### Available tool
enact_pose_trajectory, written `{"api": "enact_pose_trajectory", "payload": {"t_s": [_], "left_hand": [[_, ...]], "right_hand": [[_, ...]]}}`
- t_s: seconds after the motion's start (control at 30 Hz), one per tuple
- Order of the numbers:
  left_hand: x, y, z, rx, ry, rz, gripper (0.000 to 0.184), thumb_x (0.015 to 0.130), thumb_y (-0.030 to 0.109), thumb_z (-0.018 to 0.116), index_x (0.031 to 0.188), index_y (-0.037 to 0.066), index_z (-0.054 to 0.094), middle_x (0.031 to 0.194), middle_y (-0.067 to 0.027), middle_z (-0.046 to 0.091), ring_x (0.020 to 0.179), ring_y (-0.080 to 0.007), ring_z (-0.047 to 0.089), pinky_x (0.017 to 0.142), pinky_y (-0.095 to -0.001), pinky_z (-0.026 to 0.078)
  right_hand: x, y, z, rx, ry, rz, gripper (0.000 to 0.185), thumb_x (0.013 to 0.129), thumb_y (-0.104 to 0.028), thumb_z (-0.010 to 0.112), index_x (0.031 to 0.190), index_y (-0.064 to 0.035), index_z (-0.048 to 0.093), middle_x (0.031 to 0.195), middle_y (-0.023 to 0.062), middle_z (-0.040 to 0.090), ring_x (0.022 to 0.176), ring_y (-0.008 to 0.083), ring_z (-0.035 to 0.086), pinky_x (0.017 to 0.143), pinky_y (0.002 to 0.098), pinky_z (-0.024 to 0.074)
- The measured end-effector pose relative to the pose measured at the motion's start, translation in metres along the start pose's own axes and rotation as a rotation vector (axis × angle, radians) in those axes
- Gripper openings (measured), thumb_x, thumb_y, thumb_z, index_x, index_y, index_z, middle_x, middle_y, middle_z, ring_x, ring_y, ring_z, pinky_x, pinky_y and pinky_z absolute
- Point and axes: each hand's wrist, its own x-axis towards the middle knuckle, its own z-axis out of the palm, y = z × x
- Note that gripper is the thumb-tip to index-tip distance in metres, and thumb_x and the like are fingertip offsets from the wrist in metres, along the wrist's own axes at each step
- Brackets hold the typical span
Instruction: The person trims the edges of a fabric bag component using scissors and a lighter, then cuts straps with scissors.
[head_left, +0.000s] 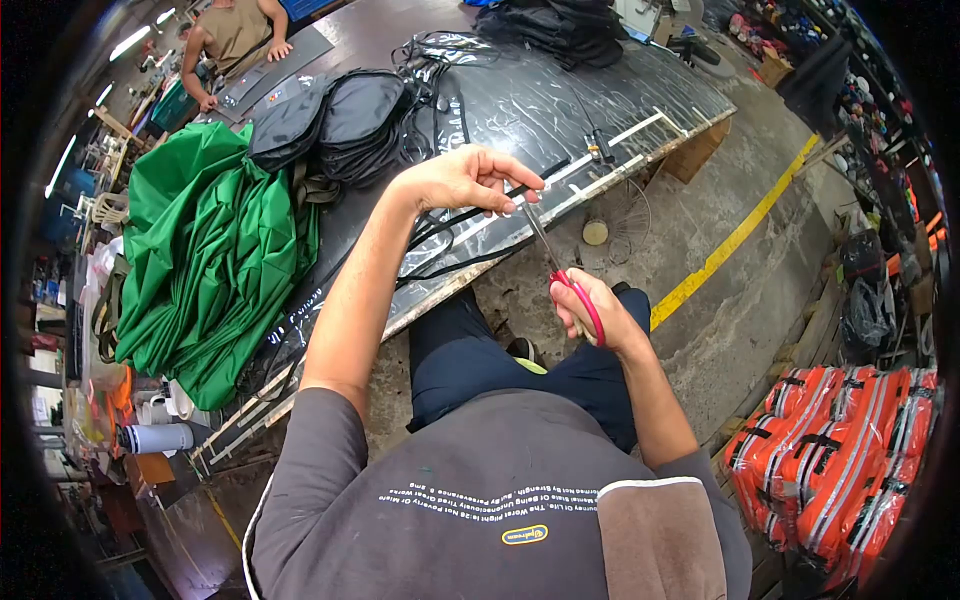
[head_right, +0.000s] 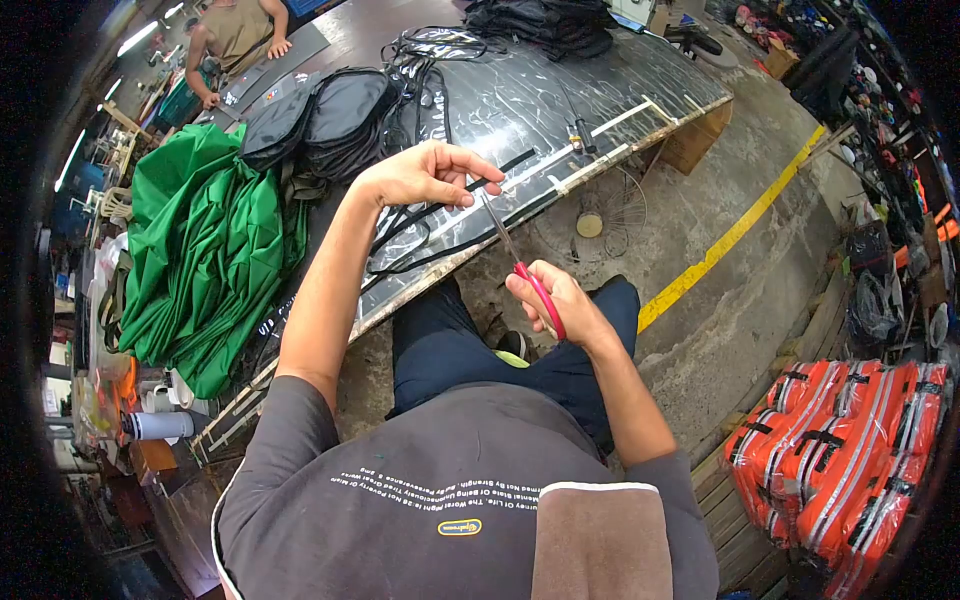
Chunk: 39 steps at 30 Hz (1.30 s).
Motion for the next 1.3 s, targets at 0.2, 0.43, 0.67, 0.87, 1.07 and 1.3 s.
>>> {"api": "enact_pose_trajectory", "payload": {"t_s": [0.2, 0.43, 0.67, 0.87, 1.07, 1.3], "left_hand": [[0.004, 0.001, 0.007, 0.083, -0.095, -0.046, 0.052, 0.087, 0.000, 0.080, 0.138, 0.004, 0.068, 0.116, 0.0021, 0.077, 0.068, 0.0007, 0.051, 0.067, -0.0193, 0.048], [0.007, -0.004, 0.014, -0.006, -0.117, -0.039, 0.053, 0.085, 0.002, 0.083, 0.136, 0.004, 0.069, 0.116, 0.0010, 0.077, 0.068, 0.0009, 0.052, 0.068, -0.0191, 0.047], [0.007, -0.007, 0.012, -0.064, -0.143, -0.040, 0.054, 0.085, 0.004, 0.085, 0.136, 0.002, 0.069, 0.122, -0.0017, 0.077, 0.069, 0.0026, 0.053, 0.066, -0.0171, 0.046], [0.007, -0.005, 0.011, -0.085, -0.154, -0.034, 0.055, 0.084, 0.003, 0.085, 0.137, 0.002, 0.068, 0.125, -0.0033, 0.076, 0.068, 0.0024, 0.052, 0.066, -0.0171, 0.046], [0.004, -0.005, 0.005, -0.069, -0.156, -0.021, 0.057, 0.083, 0.000, 0.084, 0.137, 0.002, 0.068, 0.126, -0.0033, 0.076, 0.068, 0.0010, 0.050, 0.066, -0.0170, 0.046], [0.000, -0.007, 0.002, -0.055, -0.112, -0.048, 0.055, 0.084, -0.001, 0.083, 0.138, 0.001, 0.067, 0.128, -0.0044, 0.075, 0.070, 0.0011, 0.053, 0.068, -0.0171, 0.048]], "right_hand": [[0.001, -0.003, 0.006, 0.007, 0.022, -0.029, 0.048, 0.099, -0.056, 0.070, 0.097, -0.0084, 0.059, 0.069, -0.0046, 0.054, 0.056, 0.0028, 0.051, 0.050, 0.0202, 0.0441], [0.007, 0.008, 0.013, 0.037, 0.066, -0.100, 0.044, 0.100, -0.051, 0.071, 0.095, -0.0087, 0.058, 0.068, -0.0058, 0.053, 0.055, 0.0020, 0.050, 0.049, 0.0201, 0.0444], [0.009, 0.012, 0.020, 0.100, 0.063, -0.129, 0.042, 0.101, -0.047, 0.071, 0.095, -0.0080, 0.058, 0.070, -0.0058, 0.053, 0.057, 0.0018, 0.051, 0.049, 0.0194, 0.0447], [0.011, 0.011, 0.025, 0.100, 0.078, -0.131, 0.044, 0.098, -0.049, 0.074, 0.095, -0.0068, 0.059, 0.069, -0.0057, 0.053, 0.056, 0.0020, 0.051, 0.048, 0.0197, 0.0451], [0.011, 0.011, 0.025, 0.103, 0.068, -0.122, 0.046, 0.097, -0.049, 0.076, 0.091, -0.0074, 0.058, 0.068, -0.0048, 0.055, 0.055, 0.0019, 0.051, 0.044, 0.0204, 0.0412], [0.014, 0.019, 0.021, 0.215, 0.063, -0.252, 0.034, 0.095, -0.029, 0.082, 0.092, -0.0080, 0.055, 0.073, -0.0025, 0.060, 0.055, 0.0027, 0.053, 0.046, 0.0201, 0.0412]]}}
